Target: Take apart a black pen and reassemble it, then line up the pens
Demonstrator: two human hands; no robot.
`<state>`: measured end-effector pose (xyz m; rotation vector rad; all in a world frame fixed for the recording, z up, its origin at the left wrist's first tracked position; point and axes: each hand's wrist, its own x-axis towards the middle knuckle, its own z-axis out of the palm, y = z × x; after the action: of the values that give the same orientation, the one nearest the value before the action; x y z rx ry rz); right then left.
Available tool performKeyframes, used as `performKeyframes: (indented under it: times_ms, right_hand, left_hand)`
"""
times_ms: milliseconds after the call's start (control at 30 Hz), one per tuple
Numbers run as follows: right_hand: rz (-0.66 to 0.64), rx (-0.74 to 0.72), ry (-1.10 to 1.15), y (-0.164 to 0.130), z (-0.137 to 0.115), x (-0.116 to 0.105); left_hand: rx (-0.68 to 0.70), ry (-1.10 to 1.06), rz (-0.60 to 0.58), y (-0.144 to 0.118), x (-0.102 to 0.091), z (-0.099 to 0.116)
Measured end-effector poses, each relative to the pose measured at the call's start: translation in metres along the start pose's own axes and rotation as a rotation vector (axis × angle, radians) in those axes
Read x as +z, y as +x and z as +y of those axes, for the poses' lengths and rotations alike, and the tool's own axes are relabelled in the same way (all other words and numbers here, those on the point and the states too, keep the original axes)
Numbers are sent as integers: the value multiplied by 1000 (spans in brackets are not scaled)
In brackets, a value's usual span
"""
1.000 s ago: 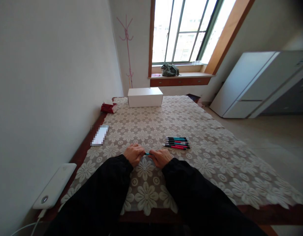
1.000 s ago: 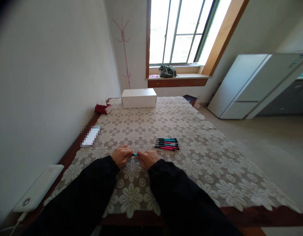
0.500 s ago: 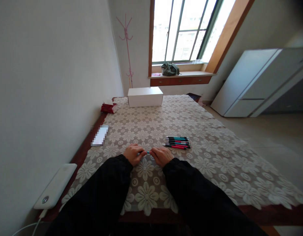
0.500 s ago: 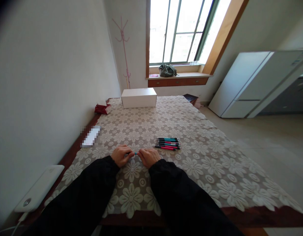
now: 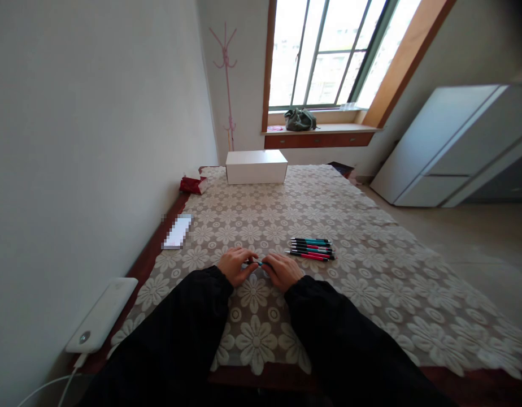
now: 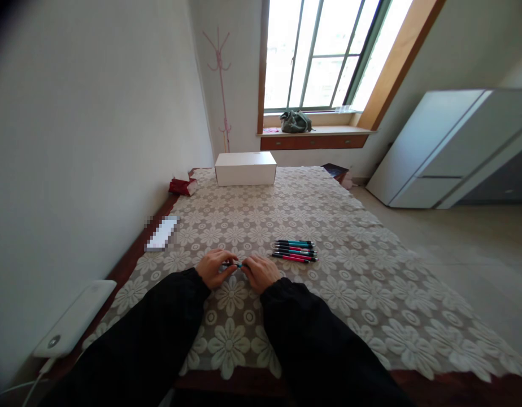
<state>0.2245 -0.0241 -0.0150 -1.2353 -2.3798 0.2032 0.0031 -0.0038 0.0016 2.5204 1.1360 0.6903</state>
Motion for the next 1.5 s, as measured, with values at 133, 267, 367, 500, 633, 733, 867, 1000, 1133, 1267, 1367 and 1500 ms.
performKeyframes:
  times_ms: [133,267,367,500,633,733,867,1000,1133,1267,1367,1500]
  right_hand:
    - [-9,37,2,-1,3,3]
    - [6,31,-9,-2,2,5]
    - [39,-16,-27,-2,3,5]
    - [53,-52,-46,0,5,5]
    - [66,-52,-54,0,5,6]
    - [72,-34,-41,-1,4,6]
    - [45,-34,-22,-2,2,6]
    - [23,-32,-15,-2,2,7]
    - [22,-21,-2,-2,3,8]
    - [28,-14,9,-3,1,7]
    - [35,-45,17,-3,-1,5]
    - [41,-92,-26,-2,-2,3]
  left_hand:
    - [-5,-8,-25,0,-1,2]
    - [-20,6,-30,-1,-1,4]
    - [3,-6,-4,0,-1,3]
    - [34,-6,-9,-1,0,3]
    - [26,10,-15,-1,1,3]
    - [31,-9,-2,-1,1,3]
    - [56,-18,-8,-1,0,2]
    - [57,10,-31,-1,1,3]
    - [34,-2,-17,0,0,3]
    - [52,-39,-8,1,-1,3]
    - [44,-26,-6,0,-1,5]
    - [-1,31,-27,-1,-1,8]
